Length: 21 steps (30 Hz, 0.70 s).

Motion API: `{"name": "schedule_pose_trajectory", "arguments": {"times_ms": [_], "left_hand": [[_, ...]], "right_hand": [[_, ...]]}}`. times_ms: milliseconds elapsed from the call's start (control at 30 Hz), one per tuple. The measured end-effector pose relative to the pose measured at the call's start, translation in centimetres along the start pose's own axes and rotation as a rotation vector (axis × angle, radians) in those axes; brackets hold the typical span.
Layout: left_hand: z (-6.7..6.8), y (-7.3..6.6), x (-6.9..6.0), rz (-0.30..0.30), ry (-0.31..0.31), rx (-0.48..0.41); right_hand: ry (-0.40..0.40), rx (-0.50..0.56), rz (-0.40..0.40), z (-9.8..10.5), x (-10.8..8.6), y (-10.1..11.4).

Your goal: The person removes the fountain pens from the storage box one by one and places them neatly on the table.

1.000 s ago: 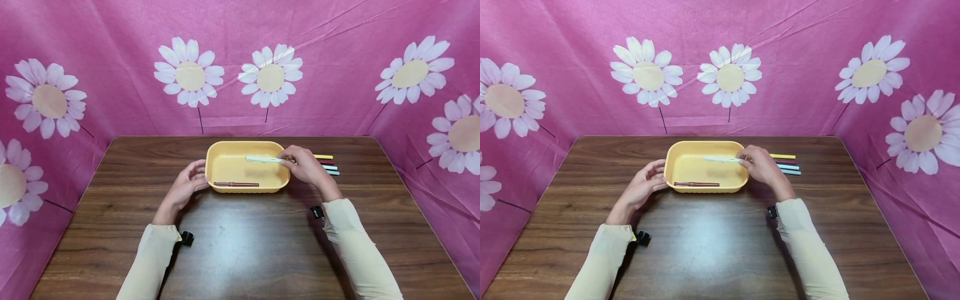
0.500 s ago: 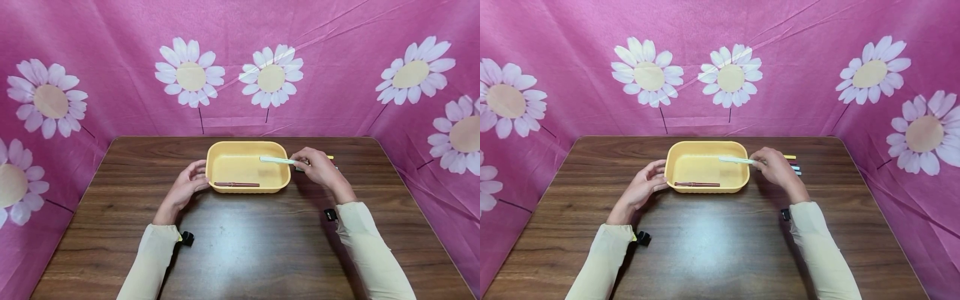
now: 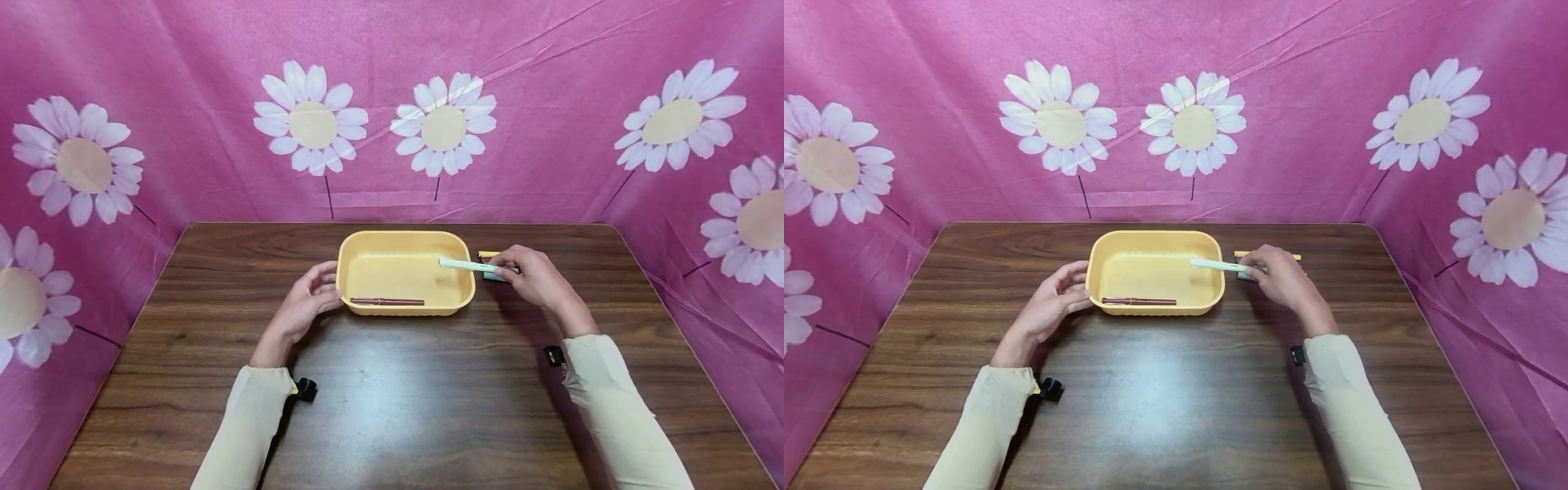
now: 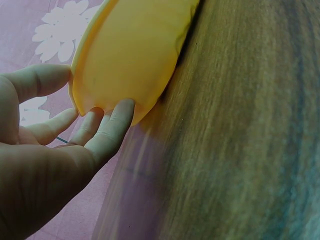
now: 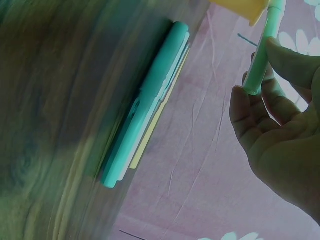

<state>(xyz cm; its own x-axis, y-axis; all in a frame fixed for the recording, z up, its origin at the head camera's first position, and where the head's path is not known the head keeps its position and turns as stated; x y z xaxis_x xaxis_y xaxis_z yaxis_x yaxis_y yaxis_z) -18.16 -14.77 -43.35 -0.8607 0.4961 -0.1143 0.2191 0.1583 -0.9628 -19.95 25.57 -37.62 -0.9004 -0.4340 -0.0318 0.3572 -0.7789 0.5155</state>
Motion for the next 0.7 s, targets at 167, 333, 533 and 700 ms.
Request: {"name": "schedule_pose_trajectory", "arguments": {"times_ms": [167,333,533,700], "left_hand": [[0.0,0.1,0.0,-0.003,-0.001,0.000],[0.0,0.1,0.0,-0.004,0.000,-0.001],[0.0,0.0,0.0,-0.005,-0.001,0.005],[0.0,0.0,0.0,0.000,-0.005,0.006]], "right_hand": [[-0.001,-0.006,0.004,0.0,-0.3,-0.4],[-0.008,0.016,0.009,0.1,-0.5,-0.8],[-0.016,0.004,-0.006,0.2,-0.8,-1.4],[-0.038,-0.002,0.013,0.3,-1.2,-2.1]]}}
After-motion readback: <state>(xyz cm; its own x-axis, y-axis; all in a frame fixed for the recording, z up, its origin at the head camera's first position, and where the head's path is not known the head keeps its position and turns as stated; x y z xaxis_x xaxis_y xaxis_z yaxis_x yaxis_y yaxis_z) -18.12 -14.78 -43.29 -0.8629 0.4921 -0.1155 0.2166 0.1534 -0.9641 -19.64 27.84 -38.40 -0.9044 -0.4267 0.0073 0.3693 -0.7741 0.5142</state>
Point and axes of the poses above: each hand's wrist, its own x-axis towards the middle knuckle, its own z-axis out of the back of the hand, y = z × x, the point moved 3 cm from there along x, towards the middle knuckle, and after that the axes turned 14 degrees about y, right-handed, at the moved point
